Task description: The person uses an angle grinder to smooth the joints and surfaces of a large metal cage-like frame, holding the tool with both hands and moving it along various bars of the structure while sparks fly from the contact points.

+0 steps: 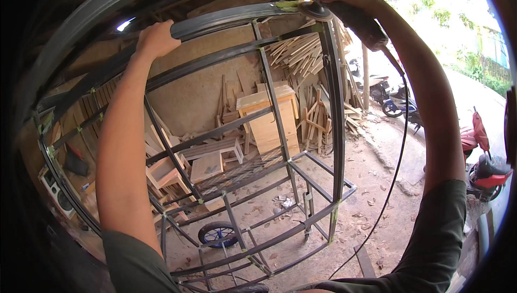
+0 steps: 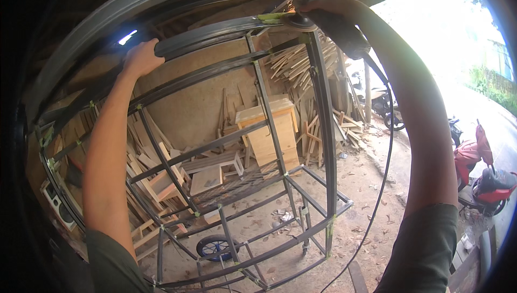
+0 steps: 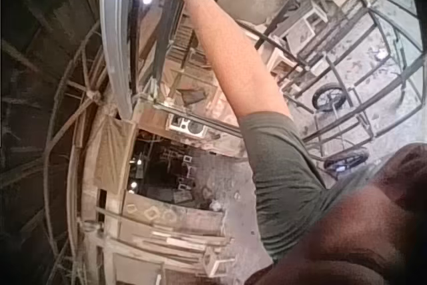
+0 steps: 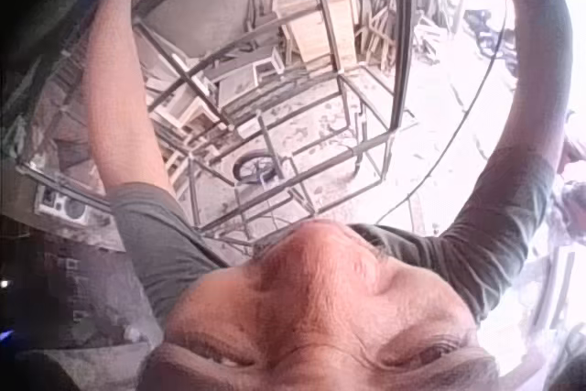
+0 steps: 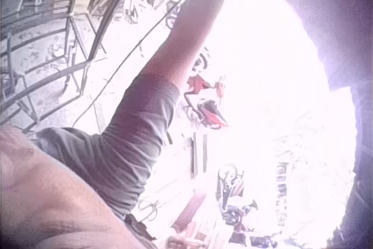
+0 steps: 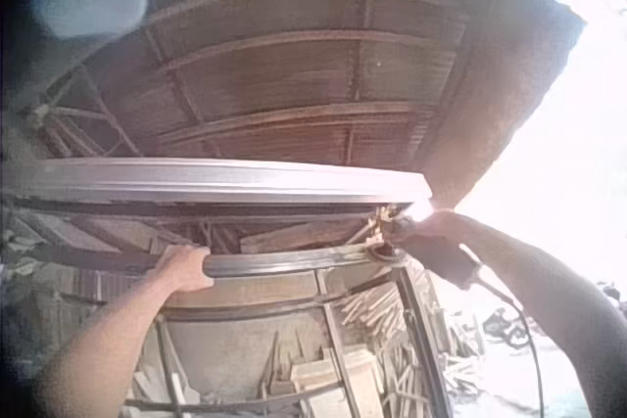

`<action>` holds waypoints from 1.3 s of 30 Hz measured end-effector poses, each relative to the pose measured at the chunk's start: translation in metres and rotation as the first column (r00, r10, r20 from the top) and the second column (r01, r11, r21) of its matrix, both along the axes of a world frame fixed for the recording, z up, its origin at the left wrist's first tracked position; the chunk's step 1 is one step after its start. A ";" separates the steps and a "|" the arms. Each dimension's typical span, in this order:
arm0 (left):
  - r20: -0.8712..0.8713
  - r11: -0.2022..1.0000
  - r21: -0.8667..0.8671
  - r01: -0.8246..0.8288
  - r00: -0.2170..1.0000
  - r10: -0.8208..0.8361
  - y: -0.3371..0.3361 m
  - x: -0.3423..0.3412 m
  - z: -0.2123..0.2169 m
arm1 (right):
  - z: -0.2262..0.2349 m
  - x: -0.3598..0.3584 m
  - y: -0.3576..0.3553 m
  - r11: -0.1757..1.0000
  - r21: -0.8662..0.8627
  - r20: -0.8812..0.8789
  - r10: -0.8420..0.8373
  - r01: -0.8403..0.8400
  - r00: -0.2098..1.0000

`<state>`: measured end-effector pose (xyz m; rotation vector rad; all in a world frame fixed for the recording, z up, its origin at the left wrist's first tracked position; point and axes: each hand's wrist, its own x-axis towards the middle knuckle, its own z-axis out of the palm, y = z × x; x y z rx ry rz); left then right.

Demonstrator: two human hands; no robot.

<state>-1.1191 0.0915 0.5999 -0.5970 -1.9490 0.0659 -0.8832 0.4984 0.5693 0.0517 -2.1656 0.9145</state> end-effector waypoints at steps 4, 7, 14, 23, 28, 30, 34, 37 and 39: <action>0.030 0.999 -0.022 -0.030 0.999 0.031 0.001 -0.002 0.002 | 0.011 0.001 -0.008 0.999 0.033 0.014 -0.007 0.007 1.000; -0.021 1.000 -0.002 0.019 1.000 -0.019 0.002 -0.006 0.001 | 0.035 0.011 -0.010 0.996 0.062 0.040 -0.062 0.059 0.997; 0.017 0.999 -0.021 0.024 1.000 -0.024 -0.003 -0.006 0.003 | 0.012 0.013 -0.007 1.000 0.016 -0.013 0.010 -0.010 1.000; 0.061 1.000 -0.021 0.002 0.998 -0.001 -0.002 -0.004 0.005 | 0.015 0.017 -0.011 1.000 0.010 -0.024 0.024 -0.024 0.999; 0.035 0.999 -0.031 -0.012 0.999 0.013 -0.006 -0.009 0.005 | 0.009 -0.013 -0.017 0.998 0.021 -0.056 0.062 -0.061 0.997; 0.029 1.000 -0.022 0.020 0.999 -0.019 0.001 -0.006 0.003 | 0.013 -0.026 0.001 1.000 -0.019 -0.078 0.008 -0.009 0.997; 0.024 1.000 -0.013 0.028 0.999 -0.028 0.001 -0.009 0.007 | -0.039 -0.064 0.029 0.957 -0.290 -0.274 -0.100 0.017 0.957; 0.028 1.000 -0.027 0.001 1.000 -0.001 -0.005 -0.011 0.007 | -0.090 -0.079 -0.015 0.983 -0.181 -0.468 -0.092 0.006 0.879; 0.027 1.000 -0.020 0.009 1.000 -0.008 -0.004 -0.011 0.007 | -0.104 -0.093 -0.025 0.962 -0.199 -0.400 -0.254 0.187 0.881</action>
